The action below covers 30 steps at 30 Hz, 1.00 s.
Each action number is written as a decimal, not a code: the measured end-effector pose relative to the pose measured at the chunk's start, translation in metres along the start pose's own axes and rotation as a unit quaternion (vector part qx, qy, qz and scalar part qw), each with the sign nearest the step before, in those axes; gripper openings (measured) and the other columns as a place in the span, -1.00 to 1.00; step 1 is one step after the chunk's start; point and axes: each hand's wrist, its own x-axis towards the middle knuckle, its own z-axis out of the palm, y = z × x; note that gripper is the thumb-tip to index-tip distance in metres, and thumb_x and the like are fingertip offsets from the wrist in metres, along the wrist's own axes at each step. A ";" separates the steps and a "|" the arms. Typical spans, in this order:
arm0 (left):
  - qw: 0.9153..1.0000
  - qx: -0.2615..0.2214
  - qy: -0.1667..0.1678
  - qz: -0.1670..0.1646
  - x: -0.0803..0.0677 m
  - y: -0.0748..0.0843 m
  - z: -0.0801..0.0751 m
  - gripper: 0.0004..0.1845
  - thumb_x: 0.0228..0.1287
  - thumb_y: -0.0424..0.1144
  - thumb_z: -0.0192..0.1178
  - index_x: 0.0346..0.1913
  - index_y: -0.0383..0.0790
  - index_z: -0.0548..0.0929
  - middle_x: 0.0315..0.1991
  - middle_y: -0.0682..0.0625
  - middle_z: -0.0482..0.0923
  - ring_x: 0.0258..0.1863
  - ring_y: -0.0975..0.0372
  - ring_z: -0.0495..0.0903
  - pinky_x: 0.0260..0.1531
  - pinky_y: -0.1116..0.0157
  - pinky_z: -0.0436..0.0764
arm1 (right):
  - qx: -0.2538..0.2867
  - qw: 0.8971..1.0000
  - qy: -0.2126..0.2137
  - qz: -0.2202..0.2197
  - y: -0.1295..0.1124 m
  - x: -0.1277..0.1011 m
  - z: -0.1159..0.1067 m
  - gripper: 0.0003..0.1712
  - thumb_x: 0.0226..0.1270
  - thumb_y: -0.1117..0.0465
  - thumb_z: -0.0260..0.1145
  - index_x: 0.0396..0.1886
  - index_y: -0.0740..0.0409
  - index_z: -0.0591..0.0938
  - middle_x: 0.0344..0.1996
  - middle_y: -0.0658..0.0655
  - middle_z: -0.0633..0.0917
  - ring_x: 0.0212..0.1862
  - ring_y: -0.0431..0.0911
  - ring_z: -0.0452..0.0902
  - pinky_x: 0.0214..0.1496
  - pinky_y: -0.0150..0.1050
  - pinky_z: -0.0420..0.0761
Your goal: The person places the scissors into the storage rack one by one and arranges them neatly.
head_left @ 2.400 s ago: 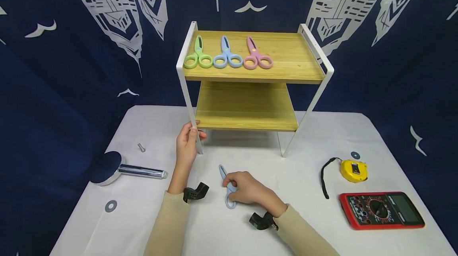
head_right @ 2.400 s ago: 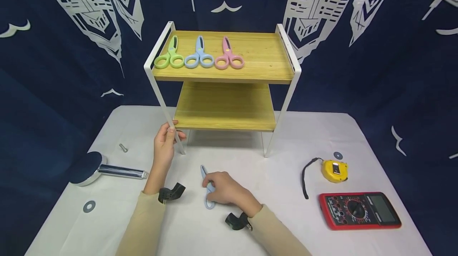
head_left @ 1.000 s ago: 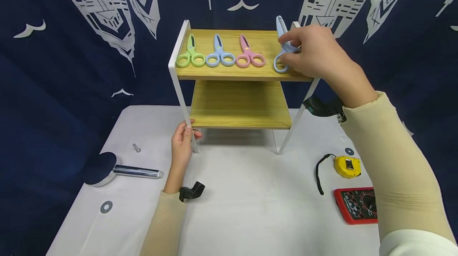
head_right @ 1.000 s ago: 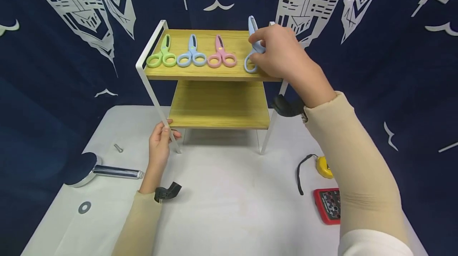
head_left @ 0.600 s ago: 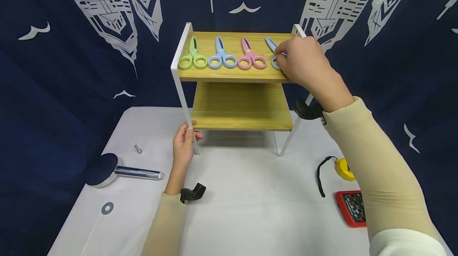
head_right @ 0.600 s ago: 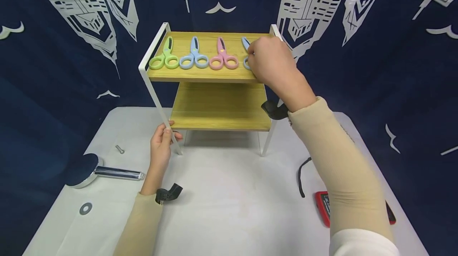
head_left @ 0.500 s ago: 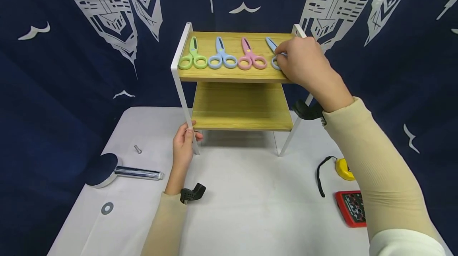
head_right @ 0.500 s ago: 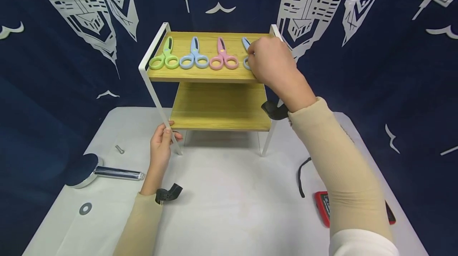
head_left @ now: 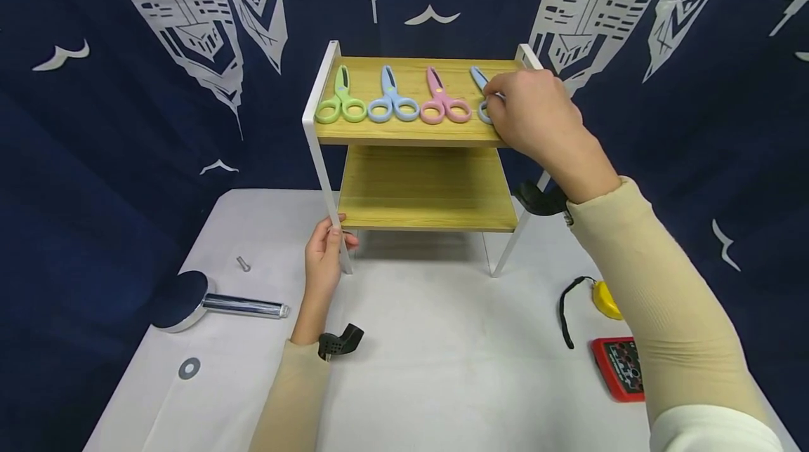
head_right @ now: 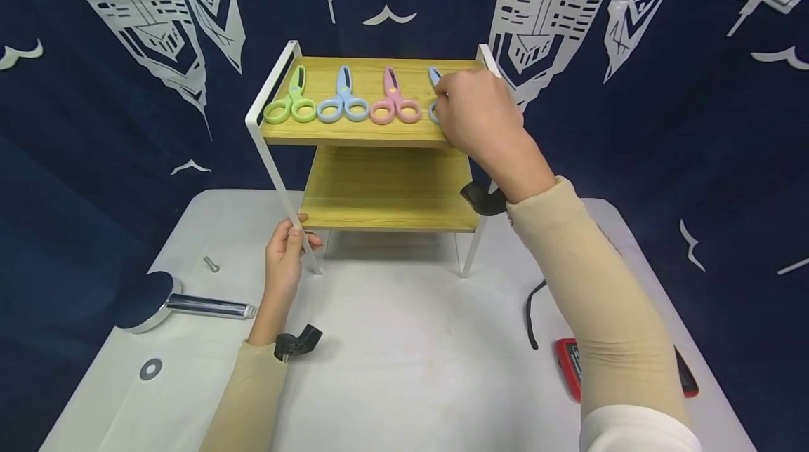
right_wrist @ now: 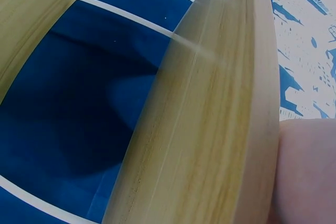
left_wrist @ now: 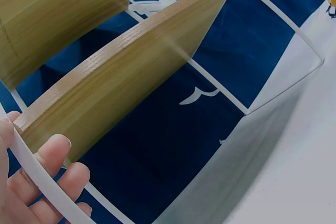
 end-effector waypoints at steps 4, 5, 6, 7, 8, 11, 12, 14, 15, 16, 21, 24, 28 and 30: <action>1.000 0.001 -0.001 0.002 0.001 0.001 0.000 -0.66 0.61 -0.36 -0.10 0.22 -0.55 0.47 -0.52 0.29 0.64 -0.43 0.45 0.65 -0.19 0.47 0.62 | 0.009 0.999 0.027 -0.015 0.001 -0.002 0.001 -0.56 0.53 0.24 -0.03 0.14 0.21 0.71 -0.09 0.30 0.72 -0.14 0.15 0.55 -0.22 0.00 0.53; 1.000 0.002 -0.001 0.002 0.001 0.001 0.000 -0.66 0.62 -0.36 -0.10 0.22 -0.55 0.47 -0.52 0.30 0.64 -0.43 0.44 0.65 -0.19 0.47 0.62 | 0.014 0.999 0.035 -0.019 0.001 -0.003 0.002 -0.56 0.53 0.25 -0.03 0.14 0.21 0.71 -0.07 0.30 0.72 -0.12 0.15 0.56 -0.18 0.02 0.55; 1.000 0.003 -0.001 0.002 0.001 0.000 0.000 -0.66 0.62 -0.36 -0.10 0.23 -0.55 0.47 -0.52 0.30 0.64 -0.42 0.44 0.65 -0.18 0.47 0.62 | 0.018 0.998 0.045 -0.025 0.001 -0.004 0.002 -0.56 0.52 0.25 -0.02 0.15 0.21 0.71 -0.03 0.31 0.73 -0.07 0.16 0.58 -0.12 0.06 0.57; 1.000 0.004 0.000 0.002 0.002 0.000 0.000 -0.66 0.62 -0.35 -0.10 0.23 -0.55 0.47 -0.52 0.31 0.64 -0.42 0.44 0.66 -0.18 0.47 0.62 | 0.023 0.998 0.055 -0.030 0.002 -0.005 0.002 -0.56 0.52 0.26 -0.02 0.15 0.20 0.70 0.01 0.30 0.73 -0.02 0.17 0.59 -0.07 0.09 0.58; 1.000 0.005 0.000 0.002 0.002 0.000 0.000 -0.65 0.62 -0.35 -0.11 0.23 -0.55 0.47 -0.52 0.31 0.63 -0.42 0.43 0.66 -0.17 0.47 0.62 | 0.030 0.996 0.071 -0.040 0.002 -0.007 0.003 -0.57 0.51 0.26 0.00 0.15 0.19 0.71 0.04 0.30 0.73 0.02 0.18 0.60 -0.02 0.12 0.59; 1.000 0.008 0.002 0.000 0.002 -0.001 0.000 -0.65 0.62 -0.35 -0.10 0.23 -0.55 0.47 -0.51 0.32 0.63 -0.42 0.42 0.67 -0.17 0.46 0.62 | 0.070 0.980 0.151 -0.109 0.005 -0.015 0.010 -0.63 0.45 0.30 0.09 0.09 0.26 0.72 0.02 0.33 0.73 0.05 0.22 0.60 0.06 0.15 0.57; 1.000 0.008 0.002 -0.001 0.001 -0.001 0.000 -0.65 0.62 -0.35 -0.10 0.23 -0.54 0.47 -0.51 0.32 0.63 -0.42 0.42 0.66 -0.16 0.46 0.62 | 0.083 0.969 0.183 -0.142 0.005 -0.019 0.014 -0.67 0.43 0.32 0.13 0.04 0.29 0.73 -0.01 0.34 0.74 0.04 0.24 0.60 0.06 0.14 0.55; 1.000 0.009 0.002 -0.003 0.001 -0.001 0.000 -0.66 0.62 -0.35 -0.10 0.23 -0.54 0.48 -0.51 0.31 0.63 -0.42 0.42 0.66 -0.16 0.46 0.62 | 0.116 0.939 0.245 -0.213 0.003 -0.031 0.024 -0.73 0.36 0.36 0.21 -0.05 0.34 0.74 -0.12 0.35 0.74 -0.04 0.24 0.60 0.02 0.11 0.53; 1.000 0.008 0.002 -0.005 0.001 -0.002 0.000 -0.66 0.62 -0.35 -0.10 0.23 -0.53 0.48 -0.51 0.30 0.63 -0.41 0.42 0.66 -0.16 0.46 0.63 | 0.135 0.921 0.270 -0.245 0.001 -0.038 0.030 -0.76 0.32 0.38 0.25 -0.10 0.36 0.74 -0.17 0.35 0.74 -0.07 0.24 0.60 0.02 0.09 0.53; 1.000 0.008 0.002 -0.007 0.001 -0.002 0.000 -0.66 0.62 -0.35 -0.10 0.23 -0.52 0.48 -0.51 0.30 0.63 -0.41 0.42 0.66 -0.15 0.46 0.63 | 0.153 0.905 0.288 -0.274 -0.002 -0.045 0.037 -0.78 0.28 0.39 0.27 -0.14 0.37 0.75 -0.20 0.34 0.73 -0.08 0.24 0.60 0.02 0.08 0.52; 1.000 0.012 0.000 -0.010 0.000 -0.004 0.000 -0.66 0.62 -0.35 -0.10 0.24 -0.51 0.48 -0.50 0.29 0.64 -0.40 0.43 0.66 -0.15 0.46 0.63 | 0.216 0.859 0.293 -0.359 -0.014 -0.087 0.076 -0.84 0.21 0.36 0.31 -0.27 0.29 0.76 -0.26 0.28 0.75 -0.12 0.18 0.63 0.08 0.10 0.56; 1.000 0.020 0.001 -0.004 -0.002 -0.004 0.000 -0.65 0.63 -0.34 -0.11 0.24 -0.52 0.48 -0.49 0.29 0.64 -0.40 0.44 0.67 -0.15 0.46 0.64 | 0.220 0.863 0.255 -0.377 -0.016 -0.107 0.102 -0.82 0.37 0.26 0.26 -0.27 0.23 0.75 -0.24 0.24 0.74 -0.10 0.14 0.64 0.11 0.10 0.58; 1.000 0.019 0.003 0.002 -0.002 -0.004 0.000 -0.65 0.63 -0.34 -0.11 0.24 -0.53 0.48 -0.48 0.28 0.64 -0.39 0.44 0.67 -0.14 0.46 0.65 | 0.223 0.880 0.206 -0.365 -0.017 -0.131 0.138 -0.69 0.54 0.11 0.14 -0.24 0.15 0.75 -0.20 0.16 0.72 -0.08 0.06 0.64 0.05 0.00 0.60; 1.000 0.014 0.002 0.004 -0.001 -0.004 0.000 -0.65 0.63 -0.34 -0.10 0.24 -0.52 0.48 -0.48 0.29 0.63 -0.38 0.44 0.67 -0.14 0.45 0.66 | 0.225 0.886 0.194 -0.356 -0.015 -0.140 0.154 -0.77 0.49 0.16 0.18 -0.25 0.12 0.74 -0.20 0.13 0.72 -0.09 0.03 0.64 0.01 -0.03 0.60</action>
